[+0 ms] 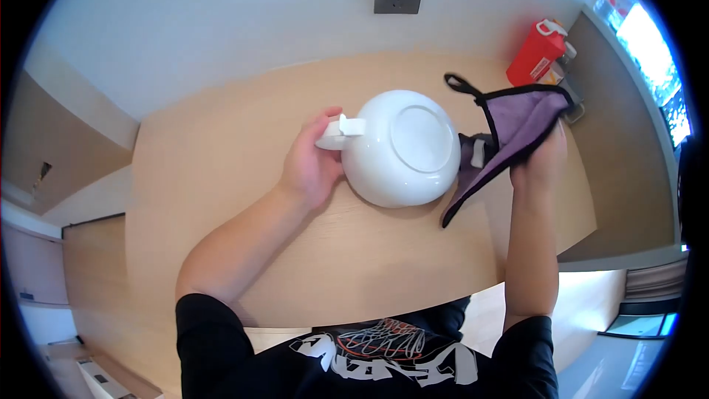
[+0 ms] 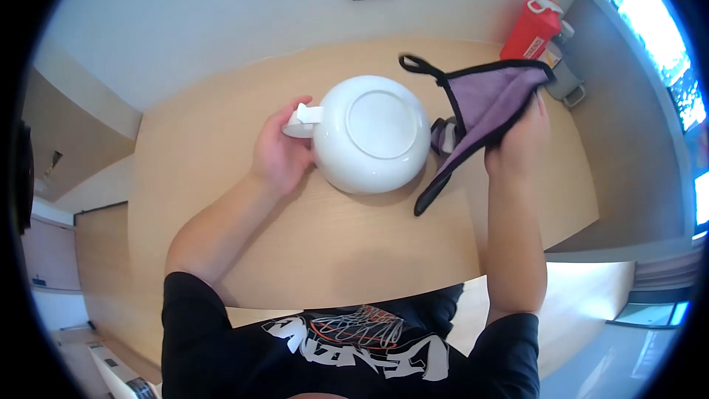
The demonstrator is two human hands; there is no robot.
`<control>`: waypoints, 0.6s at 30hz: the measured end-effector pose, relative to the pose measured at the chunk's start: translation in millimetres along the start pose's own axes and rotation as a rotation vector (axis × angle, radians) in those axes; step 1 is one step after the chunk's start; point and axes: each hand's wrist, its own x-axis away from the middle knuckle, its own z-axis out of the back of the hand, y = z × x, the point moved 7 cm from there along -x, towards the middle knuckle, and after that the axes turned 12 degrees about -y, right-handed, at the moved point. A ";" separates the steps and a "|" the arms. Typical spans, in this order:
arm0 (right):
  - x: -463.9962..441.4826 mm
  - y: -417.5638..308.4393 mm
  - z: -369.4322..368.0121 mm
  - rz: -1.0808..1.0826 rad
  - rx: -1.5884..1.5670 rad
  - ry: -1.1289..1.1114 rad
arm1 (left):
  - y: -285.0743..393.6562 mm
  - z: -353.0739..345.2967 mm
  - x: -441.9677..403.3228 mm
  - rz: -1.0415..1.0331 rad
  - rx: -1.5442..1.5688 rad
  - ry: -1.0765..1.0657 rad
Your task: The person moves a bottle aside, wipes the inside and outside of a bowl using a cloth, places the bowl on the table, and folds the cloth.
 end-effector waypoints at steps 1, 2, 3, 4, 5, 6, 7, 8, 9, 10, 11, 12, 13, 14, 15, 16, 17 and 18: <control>-3.5 -5.4 6.2 -0.022 0.032 -0.020 | 0.9 3.4 -4.4 0.012 -0.055 -0.030; -5.2 -12.7 7.7 -0.045 0.045 -0.059 | 1.4 6.5 -6.8 0.023 -0.109 -0.061; -6.2 -20.3 6.7 -0.072 0.060 -0.098 | 1.8 9.4 -7.3 0.011 -0.160 -0.059; -7.6 -27.4 3.9 -0.102 0.076 -0.137 | 1.3 12.0 -6.3 -0.002 -0.209 -0.055; -9.9 -37.9 -3.5 -0.075 0.040 -0.197 | 0.9 13.5 -5.7 -0.017 -0.261 -0.051; -12.0 -50.6 -10.1 -0.029 0.065 -0.191 | -1.1 14.6 -5.4 -0.005 -0.269 -0.034; -13.7 -63.2 -19.4 0.017 0.086 -0.186 | -1.3 15.3 -5.1 0.007 -0.279 -0.017; -14.2 -76.0 -32.6 0.065 0.103 -0.183 | -0.7 16.2 -3.8 0.017 -0.292 0.001; -7.2 -87.5 -67.3 0.139 0.105 -0.278 | 0.7 13.8 -3.1 -0.002 -0.272 -0.019; -15.7 -90.6 -82.2 0.193 0.287 -0.564 | 1.8 11.0 -2.7 -0.021 -0.255 -0.039; -28.5 -88.8 -83.7 0.244 0.468 -0.846 | 1.9 8.7 -2.1 -0.037 -0.241 -0.059; -29.7 -67.8 -86.7 0.111 0.565 -0.873 | 0.2 7.5 -1.9 -0.037 -0.242 -0.070; -24.7 -47.7 -98.4 -0.020 0.669 -0.904 | -0.3 7.8 -0.8 -0.041 -0.246 -0.085; -8.5 -20.1 -108.4 -0.167 0.729 -0.944 | -0.5 8.9 0.1 -0.045 -0.251 -0.101; 13.9 5.9 -127.1 -0.311 0.798 -0.985 | 5.7 4.5 -0.1 -0.161 -0.485 -0.167; 43.0 15.4 -148.2 -0.297 0.913 -1.307 | 8.5 1.1 0.0 -0.281 -0.719 -0.232; 48.7 26.8 -145.5 -0.076 1.252 -1.396 | 11.7 -5.0 3.0 -0.405 -0.952 -0.290; 54.3 39.5 -144.1 0.170 1.587 -1.456 | 11.4 -5.3 2.1 -0.339 -0.881 -0.306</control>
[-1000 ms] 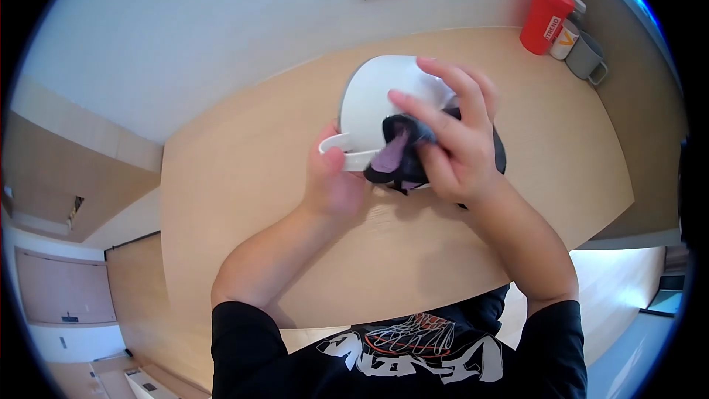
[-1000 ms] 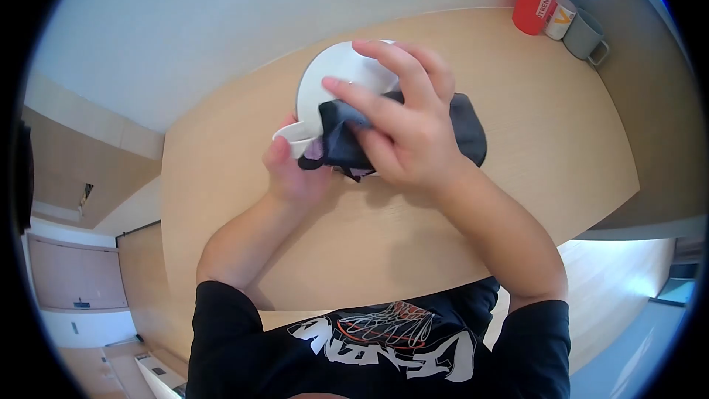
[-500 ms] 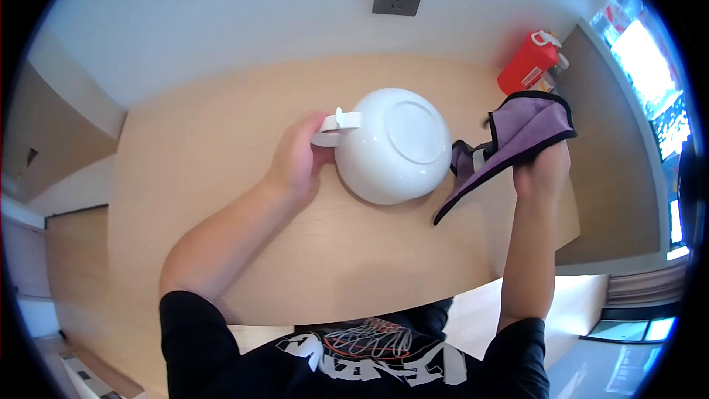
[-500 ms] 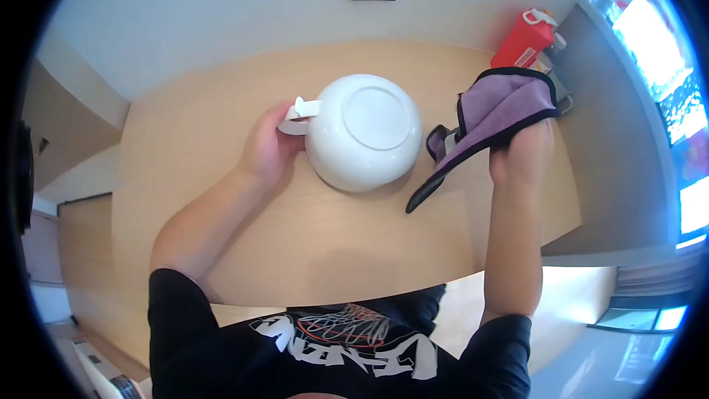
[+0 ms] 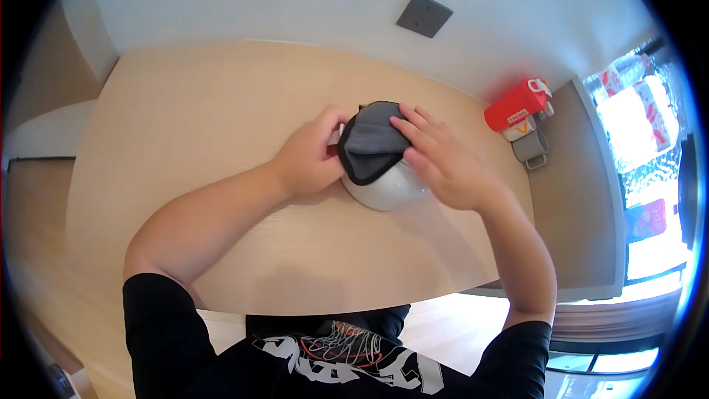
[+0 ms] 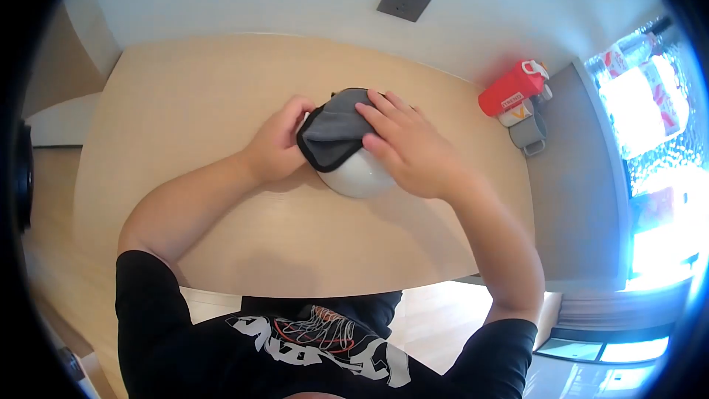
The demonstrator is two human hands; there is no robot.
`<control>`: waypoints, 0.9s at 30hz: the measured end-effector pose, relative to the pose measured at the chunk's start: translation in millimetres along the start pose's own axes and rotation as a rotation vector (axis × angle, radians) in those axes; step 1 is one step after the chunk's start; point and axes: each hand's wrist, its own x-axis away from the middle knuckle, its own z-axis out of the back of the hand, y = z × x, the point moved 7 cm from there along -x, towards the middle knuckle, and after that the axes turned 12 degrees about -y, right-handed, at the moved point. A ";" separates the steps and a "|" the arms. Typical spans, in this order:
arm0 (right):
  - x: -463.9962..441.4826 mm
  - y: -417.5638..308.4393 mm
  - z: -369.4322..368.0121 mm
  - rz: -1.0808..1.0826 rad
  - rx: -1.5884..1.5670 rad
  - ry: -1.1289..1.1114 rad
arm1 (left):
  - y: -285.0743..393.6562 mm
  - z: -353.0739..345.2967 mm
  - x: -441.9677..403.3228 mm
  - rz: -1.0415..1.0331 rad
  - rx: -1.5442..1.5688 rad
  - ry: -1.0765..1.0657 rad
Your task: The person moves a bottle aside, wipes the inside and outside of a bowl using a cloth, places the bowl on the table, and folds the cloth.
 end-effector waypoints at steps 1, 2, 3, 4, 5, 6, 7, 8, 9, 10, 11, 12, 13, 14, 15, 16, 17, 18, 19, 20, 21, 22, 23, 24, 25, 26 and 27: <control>-1.8 2.1 -3.3 0.005 -0.067 0.014 | 0.8 -1.2 -0.2 0.043 0.086 -0.027; -2.1 5.2 -4.4 0.007 -0.139 0.025 | -0.5 -4.3 -0.5 0.088 0.174 -0.055; -3.3 6.6 -3.9 0.008 -0.212 0.036 | -8.3 -5.4 -2.0 0.160 0.253 -0.120; -5.5 7.6 -2.5 0.003 -0.257 0.020 | -12.3 -5.9 -4.1 0.199 0.250 -0.165; -8.6 6.5 -0.1 -0.004 -0.303 0.005 | -16.9 -7.5 -5.2 0.239 0.249 -0.213; -10.5 3.9 0.9 -0.015 -0.350 -0.010 | -20.8 -11.5 -4.5 0.280 0.248 -0.265; -12.5 -3.7 0.7 -0.041 -0.188 -0.008 | -16.0 -12.6 -4.4 0.261 0.178 -0.285; -16.3 -15.1 -1.4 -0.066 -0.025 -0.004 | -8.2 -12.5 -4.2 0.241 0.106 -0.305; -19.6 -24.3 -4.4 -0.090 0.137 -0.001 | -2.2 -13.4 -4.2 0.221 0.034 -0.326; -21.9 -28.8 -5.8 -0.127 0.173 0.031 | 0.3 -13.1 -3.5 0.194 0.101 -0.283; -23.7 -32.3 -7.6 -0.162 0.209 0.062 | 1.8 -14.0 -1.4 0.170 0.168 -0.238; -22.9 -32.5 -8.5 -0.198 0.243 0.090 | 2.4 -14.0 0.5 0.148 0.236 -0.193; -25.2 -23.4 -11.5 -0.222 0.169 0.092 | -0.5 -15.4 0.4 0.185 0.180 -0.201; -33.0 -8.9 -14.3 -0.248 0.096 0.095 | -4.5 -20.3 2.5 0.249 0.253 -0.216; -40.8 3.6 -13.3 -0.273 0.024 0.103 | -7.0 -25.5 5.0 0.311 0.322 -0.233; -46.9 21.3 -12.5 -0.383 -0.153 0.016 | -9.4 -30.7 8.0 0.370 0.388 -0.249; -50.3 38.0 -9.2 -0.489 -0.331 -0.069 | -11.5 -33.7 10.9 0.394 0.422 -0.241; -46.8 48.7 -10.6 -0.590 -0.509 -0.152 | -13.6 -33.3 10.8 0.376 0.350 -0.241; -41.2 54.3 -10.2 -0.616 -0.616 -0.156 | -17.6 -32.9 10.2 0.358 0.279 -0.236; -36.9 59.8 -10.2 -0.640 -0.721 -0.163 | -19.5 -31.1 9.4 0.339 0.210 -0.228; -34.3 62.3 -12.4 -0.664 -0.826 -0.170 | -17.1 -29.9 9.3 0.335 0.154 -0.234; -37.4 51.3 -3.7 -0.429 -0.548 -0.041 | -14.2 -28.4 8.8 0.331 0.099 -0.242; -29.1 30.4 -7.6 -0.192 -0.267 0.081 | -11.7 -27.0 8.0 0.326 0.044 -0.247; -15.8 2.7 -11.9 0.046 0.013 0.198 | -5.0 -24.9 4.4 0.247 0.035 -0.216; -7.7 -23.9 -14.5 0.131 0.103 0.130 | 1.6 -22.9 1.2 0.169 0.024 -0.188; 0.3 -47.7 -15.5 0.212 0.187 0.063 | 8.9 -22.7 0.0 0.095 0.012 -0.167; 3.3 -51.3 -17.5 0.207 0.190 0.060 | 4.2 -22.1 2.6 0.191 0.065 -0.153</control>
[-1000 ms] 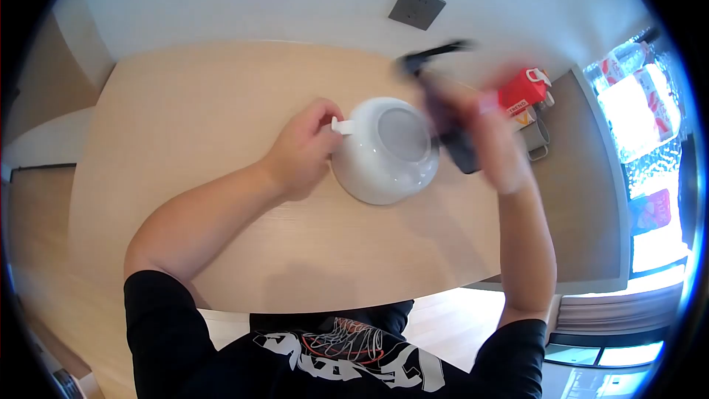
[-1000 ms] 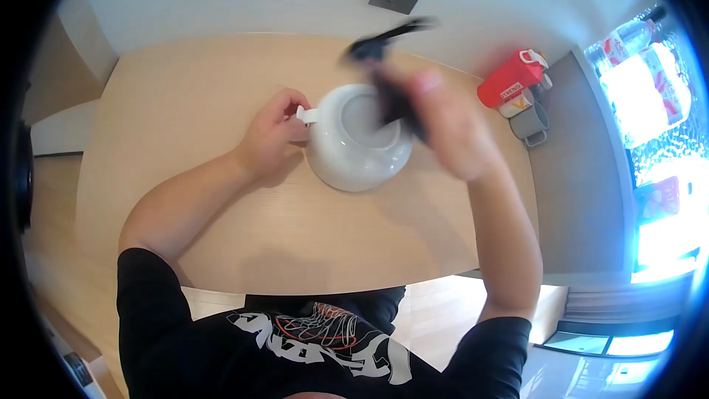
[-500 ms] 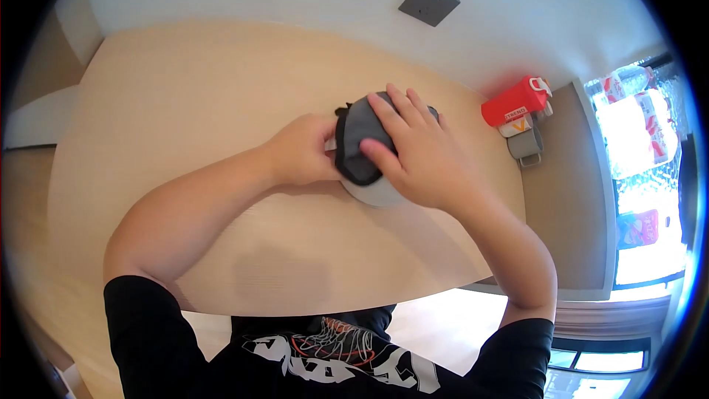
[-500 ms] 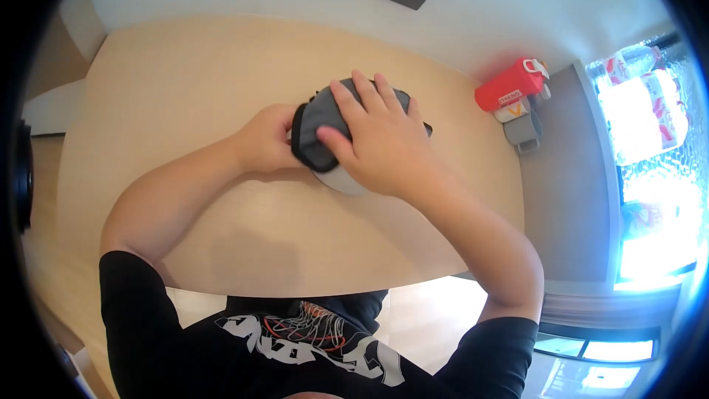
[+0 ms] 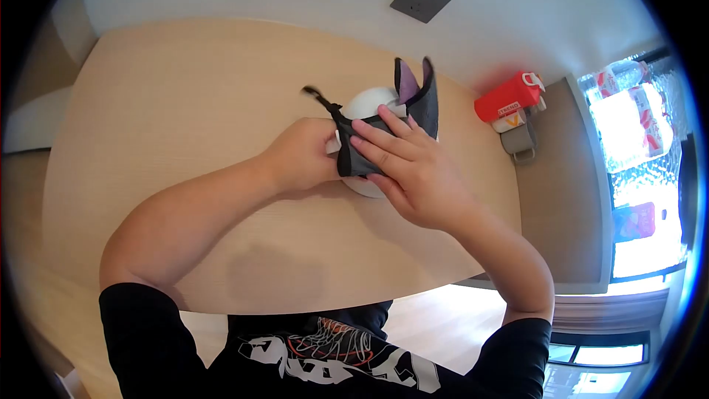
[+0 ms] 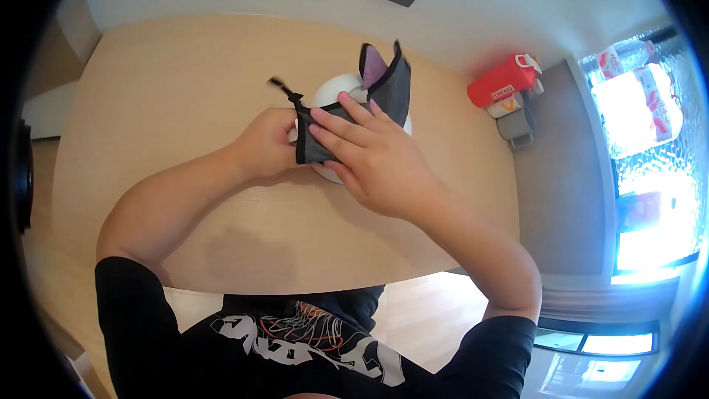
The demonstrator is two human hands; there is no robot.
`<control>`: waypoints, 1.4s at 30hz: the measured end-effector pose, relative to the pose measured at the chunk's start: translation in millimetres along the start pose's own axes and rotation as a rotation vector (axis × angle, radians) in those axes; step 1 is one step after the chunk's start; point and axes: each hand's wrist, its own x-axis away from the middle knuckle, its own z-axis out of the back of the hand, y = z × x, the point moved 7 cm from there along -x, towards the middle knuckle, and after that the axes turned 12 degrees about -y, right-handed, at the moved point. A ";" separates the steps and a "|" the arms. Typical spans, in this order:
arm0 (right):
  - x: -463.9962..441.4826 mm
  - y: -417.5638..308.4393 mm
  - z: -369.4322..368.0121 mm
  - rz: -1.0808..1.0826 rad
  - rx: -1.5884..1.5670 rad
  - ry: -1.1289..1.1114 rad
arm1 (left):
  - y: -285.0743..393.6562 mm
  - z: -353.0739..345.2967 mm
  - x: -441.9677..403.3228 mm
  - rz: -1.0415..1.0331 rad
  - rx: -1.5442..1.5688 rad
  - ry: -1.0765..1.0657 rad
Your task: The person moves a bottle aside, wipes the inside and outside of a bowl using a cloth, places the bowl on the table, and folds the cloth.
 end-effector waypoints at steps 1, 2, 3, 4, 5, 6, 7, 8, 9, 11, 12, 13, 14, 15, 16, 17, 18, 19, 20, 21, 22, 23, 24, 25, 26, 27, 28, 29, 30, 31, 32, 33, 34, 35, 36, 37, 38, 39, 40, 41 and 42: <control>-0.6 4.6 -1.0 -0.049 -0.048 0.002 | 0.2 -1.4 0.5 -0.056 0.048 0.016; -3.8 13.2 -0.7 -0.095 -0.094 0.002 | -2.4 -3.9 -0.1 -0.112 0.098 0.034; -8.8 23.2 0.0 -0.137 -0.138 -0.001 | -4.1 -5.0 -0.6 -0.170 0.149 0.059; -14.0 36.2 -2.0 -0.203 -0.160 0.014 | -11.3 -7.5 -1.7 -0.106 0.129 0.027; -23.2 51.4 -6.2 -0.269 -0.180 0.032 | -18.7 -5.5 -1.7 -0.044 0.104 -0.006; -32.4 64.8 -6.6 -0.335 -0.202 0.052 | -24.8 -6.9 -2.2 0.018 0.078 -0.039; -37.4 81.9 -5.1 -0.502 -0.322 0.063 | -25.9 -11.0 -1.7 0.031 0.120 -0.038; -44.2 110.0 -9.2 -0.699 -0.403 -0.200 | -24.4 -15.3 -1.0 0.046 0.150 -0.046; -41.4 127.1 -9.1 -0.782 -0.514 -0.205 | -21.9 -16.8 -1.0 0.057 0.171 -0.054; -27.8 152.0 -22.1 -0.928 -0.739 -0.222 | -17.6 -13.3 0.2 0.073 0.127 -0.045; -16.8 155.7 -25.2 -0.959 -0.880 -0.157 | -16.0 -11.1 -0.8 0.068 0.098 -0.038; -2.5 155.4 -28.7 -0.988 -1.015 -0.093 | -14.8 -9.5 -1.8 0.059 0.074 -0.029; 13.2 155.1 -36.1 -1.012 -1.146 -0.031 | -17.0 -6.7 -2.5 0.060 0.093 -0.004; 30.6 165.5 -61.3 -0.904 -1.113 0.108 | -20.6 -3.6 -2.7 0.059 0.116 0.026; 49.7 165.2 -84.5 -0.791 -1.070 0.233 | -23.2 -2.1 -4.1 0.058 0.145 0.063; 61.0 135.0 -83.2 -0.717 -0.983 0.360 | -23.9 -2.2 -6.3 0.039 0.126 0.063; 64.2 97.3 -70.3 -0.555 -0.758 0.516 | -24.9 -2.3 -7.6 0.028 0.105 0.057; 62.7 54.2 -53.5 -0.439 -0.417 0.534 | -26.9 -4.0 -8.4 0.022 0.083 0.042; 55.8 34.2 -47.3 -0.401 -0.246 0.500 | -26.3 -3.4 -9.2 0.014 0.080 0.055; 49.4 16.4 -43.3 -0.368 -0.078 0.466 | -24.9 -4.1 -10.1 0.006 0.074 0.062; 40.3 7.2 -38.2 -0.370 -0.039 0.416 | -24.3 -4.9 -10.4 -0.001 0.067 0.069; 30.2 3.1 -28.0 -0.367 -0.001 0.369 | -27.0 -6.1 -11.1 0.014 0.018 0.091; 16.5 1.3 -22.5 -0.361 0.040 0.322 | -35.1 -4.6 -11.2 0.024 -0.031 0.114; 2.1 4.0 -21.0 -0.376 0.041 0.275 | -30.5 -2.5 -10.6 0.032 -0.082 0.139; -13.9 8.4 -18.7 -0.390 0.044 0.230 | -24.2 -7.9 -6.7 -0.006 0.036 0.118; -28.6 14.9 -16.9 -0.404 0.045 0.187 | -17.7 -10.5 -5.9 -0.008 0.063 0.116; -39.7 27.0 -17.2 -0.434 0.024 0.215 | -12.2 -11.7 -5.9 -0.010 0.088 0.115; -49.0 40.3 -18.4 -0.473 0.017 0.179 | -8.6 -12.6 -5.9 -0.012 0.114 0.114; -57.9 53.9 -18.8 -0.510 0.011 0.140 | -9.3 -14.2 -6.6 0.005 0.174 0.106; -65.6 68.7 -18.7 -0.546 0.004 0.099 | -11.0 -16.0 -7.3 0.023 0.235 0.098; -71.3 87.1 -23.2 -0.587 -0.044 -0.017 | -12.4 -17.0 -6.9 0.042 0.296 0.088; -72.1 107.8 -27.8 -0.626 -0.091 -0.135 | -8.0 -16.8 -4.9 0.095 0.212 0.072; -68.8 128.4 -33.5 -0.664 -0.138 -0.254 | 0.8 -16.0 -2.5 0.146 0.130 0.056; -56.8 149.7 -37.8 -0.675 -0.102 -0.326 | 4.8 -15.6 -0.8 0.194 0.047 0.041; -39.9 158.2 -34.2 -0.650 -0.183 -0.315 | 6.1 -17.5 -0.6 0.130 0.172 0.048; -18.1 164.3 -32.3 -0.727 -0.416 -0.113 | 1.1 -15.8 -1.2 0.131 0.150 0.045; 3.5 161.7 -34.8 -0.792 -0.641 0.088 | -7.9 -14.9 -2.7 0.129 0.135 0.046; 19.5 141.4 -26.1 -0.823 -0.728 0.162 | -12.0 -14.5 -3.3 0.124 0.124 0.057; 36.1 120.6 -20.3 -0.855 -0.818 0.234 | -11.7 -14.8 -3.2 0.136 0.095 0.061; 46.7 115.6 -32.4 -0.787 -0.816 0.353 | -10.0 -15.2 -2.4 0.151 0.065 0.063; 56.5 118.6 -54.0 -0.712 -0.809 0.473 | -7.8 -14.8 -2.2 0.163 0.034 0.067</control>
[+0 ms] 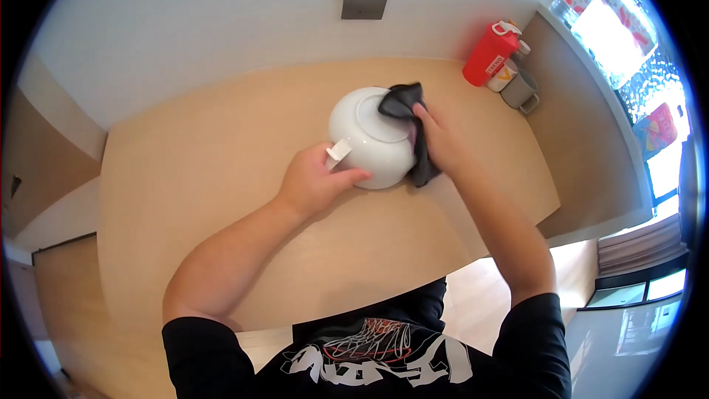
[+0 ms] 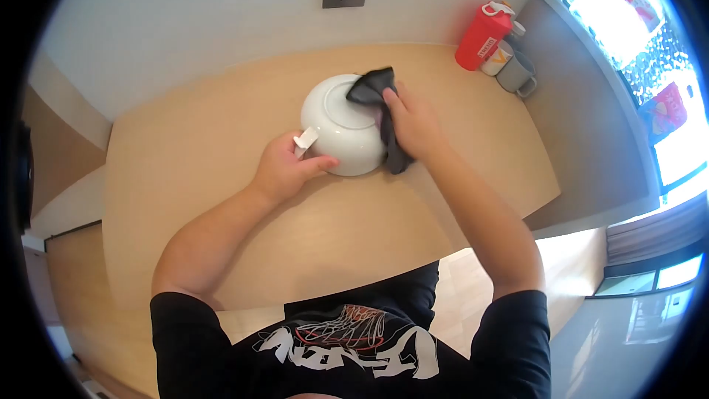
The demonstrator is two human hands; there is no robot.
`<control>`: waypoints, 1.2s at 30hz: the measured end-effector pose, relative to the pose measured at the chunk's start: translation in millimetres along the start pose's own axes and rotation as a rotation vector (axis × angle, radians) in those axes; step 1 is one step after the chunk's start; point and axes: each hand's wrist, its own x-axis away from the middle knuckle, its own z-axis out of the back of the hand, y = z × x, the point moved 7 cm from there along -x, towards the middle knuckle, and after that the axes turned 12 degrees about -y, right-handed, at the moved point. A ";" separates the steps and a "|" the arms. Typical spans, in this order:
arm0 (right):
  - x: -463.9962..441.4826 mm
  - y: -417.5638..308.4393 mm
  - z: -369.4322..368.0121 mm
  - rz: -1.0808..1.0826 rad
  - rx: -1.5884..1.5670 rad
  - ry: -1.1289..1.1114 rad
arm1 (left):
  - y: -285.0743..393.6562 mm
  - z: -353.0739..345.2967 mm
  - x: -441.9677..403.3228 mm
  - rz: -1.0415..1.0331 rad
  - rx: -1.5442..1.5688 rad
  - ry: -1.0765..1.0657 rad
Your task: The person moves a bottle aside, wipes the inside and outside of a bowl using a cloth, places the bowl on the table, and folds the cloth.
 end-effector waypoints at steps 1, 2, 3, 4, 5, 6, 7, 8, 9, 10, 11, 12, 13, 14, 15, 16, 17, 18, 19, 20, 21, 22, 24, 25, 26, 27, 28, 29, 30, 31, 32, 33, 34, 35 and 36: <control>10.9 9.4 -3.3 0.104 -0.049 0.073 | 0.8 -0.6 0.3 0.009 0.005 -0.006; 27.8 -2.6 -9.2 0.173 0.067 0.117 | 0.2 -1.5 0.6 0.018 0.011 -0.011; 46.4 -22.6 -17.4 0.244 0.182 0.159 | -0.7 -1.9 0.9 0.027 0.018 -0.015; 63.6 -41.0 -25.8 0.314 0.296 0.202 | -7.1 0.5 -1.5 -0.024 0.001 0.019; 72.2 -52.4 -40.7 0.356 0.442 0.122 | -20.8 3.5 -6.6 -0.075 -0.017 0.054; 78.4 -70.4 -54.6 0.426 0.559 0.065 | -27.0 6.7 -7.6 -0.126 -0.035 0.093; 81.4 -89.1 -68.2 0.497 0.674 0.009 | -20.9 7.0 -5.5 -0.184 -0.035 0.088; 75.0 -101.0 -76.4 0.485 0.717 -0.029 | -13.4 6.6 -2.6 -0.241 -0.038 0.081; 63.8 -112.0 -83.1 0.471 0.758 -0.066 | -4.7 5.1 0.4 -0.297 -0.043 0.071; 52.5 -120.1 -87.2 0.453 0.798 -0.101 | -17.2 -3.1 -0.5 -0.131 0.403 0.091; 38.9 -124.3 -87.1 0.396 0.817 -0.143 | -7.1 -0.1 2.3 -0.116 0.221 0.086; 23.2 -126.9 -85.7 0.338 0.838 -0.185 | 3.1 4.3 3.8 -0.102 0.040 0.080; 7.6 -126.8 -83.8 0.282 0.858 -0.229 | 9.5 6.9 5.3 -0.087 -0.140 0.077; -7.4 -121.3 -77.3 0.184 0.859 -0.217 | -5.8 3.6 2.6 -0.089 -0.008 0.024; -21.9 -113.0 -69.6 0.084 0.861 -0.205 | -28.7 5.1 -5.7 -0.066 -0.094 0.039; -37.2 -103.7 -61.1 -0.013 0.864 -0.192 | -22.0 2.8 -2.2 -0.072 -0.061 0.009; -53.6 -87.3 -53.4 -0.057 0.865 -0.197 | -14.2 -0.3 1.2 -0.080 -0.028 -0.020; -57.3 -85.2 -39.2 -0.067 0.859 -0.163 | -13.3 0.7 1.4 -0.058 -0.052 -0.009; -66.3 -66.8 -26.6 -0.167 0.726 -0.206 | -14.6 1.3 1.1 -0.035 -0.075 -0.001; -70.6 -45.7 -16.1 -0.266 0.590 -0.249 | -15.1 1.8 1.4 -0.010 -0.097 0.006; -65.6 -33.0 -6.6 -0.291 0.486 -0.255 | -12.5 2.0 2.2 -0.002 -0.107 0.005; -57.7 -20.5 2.3 -0.314 0.382 -0.261 | -8.8 2.4 3.4 0.007 -0.117 0.004; -41.3 0.8 13.3 -0.285 0.270 -0.246 | -9.6 3.2 3.2 -0.016 -0.133 0.017; -29.5 10.8 15.9 -0.232 0.260 -0.225 | -12.4 2.8 2.0 -0.049 -0.141 0.029; -14.9 18.9 16.4 -0.181 0.271 -0.177 | -14.3 2.1 1.7 -0.082 -0.147 0.040; 0.1 27.0 16.8 -0.132 0.285 -0.129 | -11.5 1.5 3.2 -0.062 -0.183 0.035; 18.6 33.3 16.9 -0.081 0.319 -0.054 | -3.4 1.8 5.5 -0.043 -0.218 0.031; 36.5 33.8 16.9 -0.029 0.354 0.019 | 0.2 2.0 5.8 -0.024 -0.254 0.028; 54.2 21.1 8.9 0.062 0.453 0.035 | -7.3 2.0 1.5 -0.055 -0.160 0.031; 71.8 0.5 -2.9 0.156 0.551 0.050 | -20.7 0.7 -4.3 -0.084 -0.065 0.037; 81.8 -21.7 -13.4 0.251 0.647 0.064 | -22.8 0.7 -4.7 -0.095 -0.041 0.047; 84.1 -41.2 -22.4 0.301 0.720 0.047 | -24.9 0.8 -5.1 -0.106 -0.017 0.057; 86.8 -63.1 -31.0 0.346 0.792 0.031 | -16.5 1.5 -2.2 -0.098 -0.061 0.066; 90.0 -83.0 -39.6 0.387 0.864 0.016 | -9.9 0.1 -0.1 -0.089 -0.107 0.071; 85.2 -99.8 -46.1 0.413 0.874 0.000 | -5.9 -1.4 1.2 -0.109 -0.104 0.076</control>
